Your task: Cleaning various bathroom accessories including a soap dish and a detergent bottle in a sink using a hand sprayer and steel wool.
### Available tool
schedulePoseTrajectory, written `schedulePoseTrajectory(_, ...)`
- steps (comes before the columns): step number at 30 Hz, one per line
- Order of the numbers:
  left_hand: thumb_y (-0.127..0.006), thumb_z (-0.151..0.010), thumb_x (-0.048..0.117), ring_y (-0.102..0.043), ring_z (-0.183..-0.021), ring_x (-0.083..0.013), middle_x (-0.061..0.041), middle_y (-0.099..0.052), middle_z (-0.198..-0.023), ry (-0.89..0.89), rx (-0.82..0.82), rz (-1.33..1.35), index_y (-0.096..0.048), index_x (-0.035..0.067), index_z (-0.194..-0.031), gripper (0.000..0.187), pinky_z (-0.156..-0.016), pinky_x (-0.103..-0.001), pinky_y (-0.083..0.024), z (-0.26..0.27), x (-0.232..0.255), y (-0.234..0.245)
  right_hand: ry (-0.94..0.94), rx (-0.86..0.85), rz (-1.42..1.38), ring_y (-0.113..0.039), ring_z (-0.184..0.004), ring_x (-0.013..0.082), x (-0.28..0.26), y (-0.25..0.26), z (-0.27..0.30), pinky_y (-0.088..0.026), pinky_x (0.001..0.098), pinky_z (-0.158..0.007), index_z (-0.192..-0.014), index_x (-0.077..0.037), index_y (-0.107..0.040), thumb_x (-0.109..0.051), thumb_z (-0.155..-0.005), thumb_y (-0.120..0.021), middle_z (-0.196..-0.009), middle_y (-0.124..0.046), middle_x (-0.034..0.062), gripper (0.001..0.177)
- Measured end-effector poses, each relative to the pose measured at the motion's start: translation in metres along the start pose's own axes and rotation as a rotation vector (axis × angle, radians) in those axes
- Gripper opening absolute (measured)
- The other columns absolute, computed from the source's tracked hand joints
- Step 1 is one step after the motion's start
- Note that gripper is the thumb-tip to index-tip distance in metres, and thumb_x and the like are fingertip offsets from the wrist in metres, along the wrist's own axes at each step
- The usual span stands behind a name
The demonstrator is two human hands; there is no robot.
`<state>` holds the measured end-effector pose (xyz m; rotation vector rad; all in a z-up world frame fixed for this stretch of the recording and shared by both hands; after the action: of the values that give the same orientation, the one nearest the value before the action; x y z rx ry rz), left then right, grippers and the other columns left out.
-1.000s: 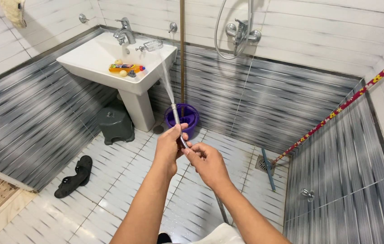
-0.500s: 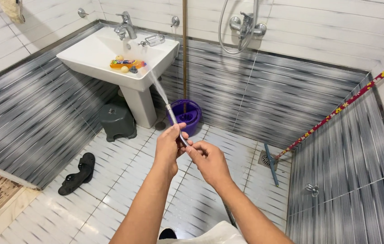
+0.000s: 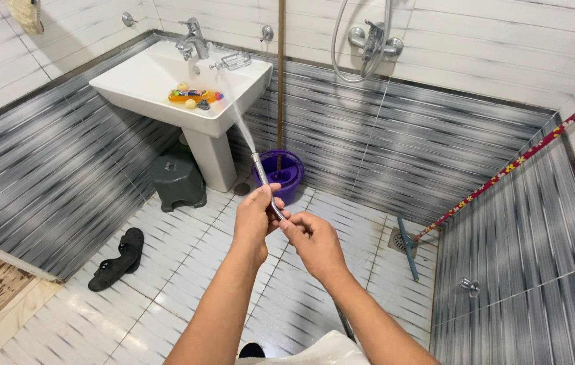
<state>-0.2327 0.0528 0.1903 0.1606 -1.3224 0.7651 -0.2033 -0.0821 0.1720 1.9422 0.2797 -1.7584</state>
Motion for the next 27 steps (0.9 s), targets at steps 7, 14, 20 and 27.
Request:
schedulePoseTrajectory(7, -0.045, -0.106, 0.028, -0.062, -0.066, -0.0119, 0.000, -0.062, -0.080, -0.007, 0.009, 0.011, -0.067, 0.010, -0.118, 0.031, -0.061, -0.027, -0.048, 0.001, -0.008, 0.002, 0.021, -0.025, -0.035, -0.049, -0.057, 0.0064, 0.007, 0.000, 0.004, -0.043, 0.0259, -0.053, -0.091, -0.005, -0.074, -0.027, -0.093, -0.072, -0.066, -0.061, -0.0031, 0.022)
schedulePoseTrajectory(14, -0.044, -0.106, 0.027, -0.061, -0.066, -0.0122, 0.000, -0.061, -0.080, -0.030, 0.008, 0.013, -0.066, 0.010, -0.116, 0.030, -0.062, -0.028, -0.049, 0.008, -0.010, 0.000, 0.015, -0.030, -0.041, -0.048, -0.057, 0.0060, 0.012, 0.002, 0.008, -0.043, 0.0257, -0.052, -0.091, -0.005, -0.074, -0.027, -0.093, -0.071, -0.066, -0.061, -0.0032, 0.023)
schedulePoseTrajectory(20, -0.043, -0.106, 0.029, -0.062, -0.067, -0.0132, -0.001, -0.061, -0.080, -0.055, 0.023, 0.023, -0.064, 0.009, -0.112, 0.029, -0.064, -0.029, -0.049, 0.014, -0.007, 0.001, 0.013, -0.047, -0.050, -0.048, -0.057, 0.0060, 0.007, 0.002, 0.010, -0.042, 0.0255, -0.052, -0.092, -0.005, -0.074, -0.028, -0.093, -0.072, -0.066, -0.061, -0.0033, 0.023)
schedulePoseTrajectory(27, -0.041, -0.107, 0.029, -0.063, -0.068, -0.0140, -0.002, -0.062, -0.079, -0.051, 0.076, 0.047, -0.061, 0.009, -0.109, 0.029, -0.064, -0.029, -0.049, 0.016, -0.009, 0.011, 0.030, -0.074, -0.041, -0.049, -0.056, 0.0055, 0.013, -0.005, 0.008, -0.042, 0.0250, -0.051, -0.094, -0.005, -0.074, -0.029, -0.093, -0.072, -0.065, -0.060, -0.0039, 0.024)
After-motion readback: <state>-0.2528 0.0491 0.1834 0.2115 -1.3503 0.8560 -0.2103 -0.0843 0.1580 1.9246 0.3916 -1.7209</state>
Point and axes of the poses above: each hand's wrist, its own z-axis away from the middle knuckle, its own y-axis out of the back of the hand, x = y × z, the point moved 2 cm from there along -z, towards the middle knuckle
